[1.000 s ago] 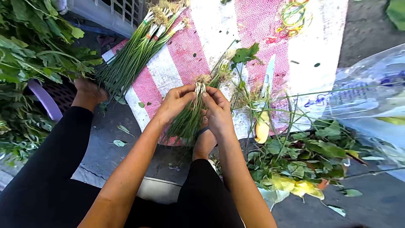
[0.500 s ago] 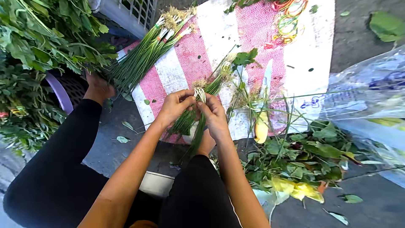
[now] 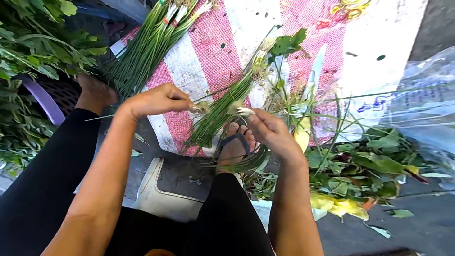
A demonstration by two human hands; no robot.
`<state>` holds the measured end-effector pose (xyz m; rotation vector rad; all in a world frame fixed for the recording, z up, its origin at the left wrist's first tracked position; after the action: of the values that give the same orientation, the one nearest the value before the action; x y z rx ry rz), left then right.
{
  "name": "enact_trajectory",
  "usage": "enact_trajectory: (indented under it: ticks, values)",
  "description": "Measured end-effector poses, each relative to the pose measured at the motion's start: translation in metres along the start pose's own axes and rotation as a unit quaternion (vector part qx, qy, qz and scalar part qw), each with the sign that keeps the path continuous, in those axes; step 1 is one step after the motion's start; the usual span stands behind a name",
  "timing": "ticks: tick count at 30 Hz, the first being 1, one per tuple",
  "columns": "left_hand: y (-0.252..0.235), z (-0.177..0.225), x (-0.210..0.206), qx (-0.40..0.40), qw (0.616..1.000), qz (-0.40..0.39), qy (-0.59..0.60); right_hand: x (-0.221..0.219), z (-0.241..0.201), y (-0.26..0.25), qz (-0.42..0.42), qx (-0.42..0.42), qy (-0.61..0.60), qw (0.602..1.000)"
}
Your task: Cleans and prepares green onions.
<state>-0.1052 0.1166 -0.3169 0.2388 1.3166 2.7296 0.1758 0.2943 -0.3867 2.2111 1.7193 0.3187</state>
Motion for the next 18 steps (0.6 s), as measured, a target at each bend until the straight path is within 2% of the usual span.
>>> enact_trajectory:
  ticks: [3, 5, 7, 8, 10, 12, 14, 17, 18]
  values:
    - [-0.001, -0.003, -0.002, 0.022, 0.994, 0.098, 0.044, 0.012, 0.001, 0.009, 0.127, -0.039, -0.166, 0.977]
    - [-0.018, -0.003, -0.026, 0.086, 0.982, 0.17, 0.004, 0.005, -0.004, 0.006, 0.172, -0.029, -0.278, 0.944]
    - [-0.039, 0.001, -0.057, 0.133, 0.968, 0.206, -0.057, -0.008, -0.009, 0.0, 0.195, -0.013, -0.328, 0.924]
    - [-0.048, 0.005, -0.074, 0.125, 0.96, 0.239, -0.074, -0.014, -0.011, -0.003, 0.216, -0.01, -0.307, 0.927]
    - [-0.057, 0.024, -0.102, 0.073, 0.951, 0.301, -0.011, -0.028, -0.015, -0.008, 0.247, -0.025, -0.142, 0.958]
    - [-0.062, 0.051, -0.115, 0.065, 0.953, 0.262, 0.135, -0.045, -0.019, -0.011, 0.257, -0.034, 0.06, 0.964]
    - [-0.073, 0.062, -0.123, 0.091, 0.946, 0.217, 0.223, -0.063, -0.029, -0.015, 0.245, 0.004, 0.2, 0.949]
    - [-0.083, 0.057, -0.116, 0.096, 0.921, 0.247, 0.285, -0.074, -0.035, -0.018, 0.19, 0.103, 0.274, 0.937]
    - [-0.082, 0.053, -0.108, 0.079, 0.909, 0.248, 0.325, -0.068, -0.034, -0.016, 0.174, 0.11, 0.293, 0.934]
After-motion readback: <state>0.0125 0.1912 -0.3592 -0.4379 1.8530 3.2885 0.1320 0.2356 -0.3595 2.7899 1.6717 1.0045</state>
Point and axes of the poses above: each hand's wrist, its own y-axis away from the middle knuckle, its own x-axis out of the back of the hand, z = x × y, the point moved 2 cm from there along -y, towards the middle knuckle, and after that the axes turned 13 degrees about x, right-handed, at the moved point
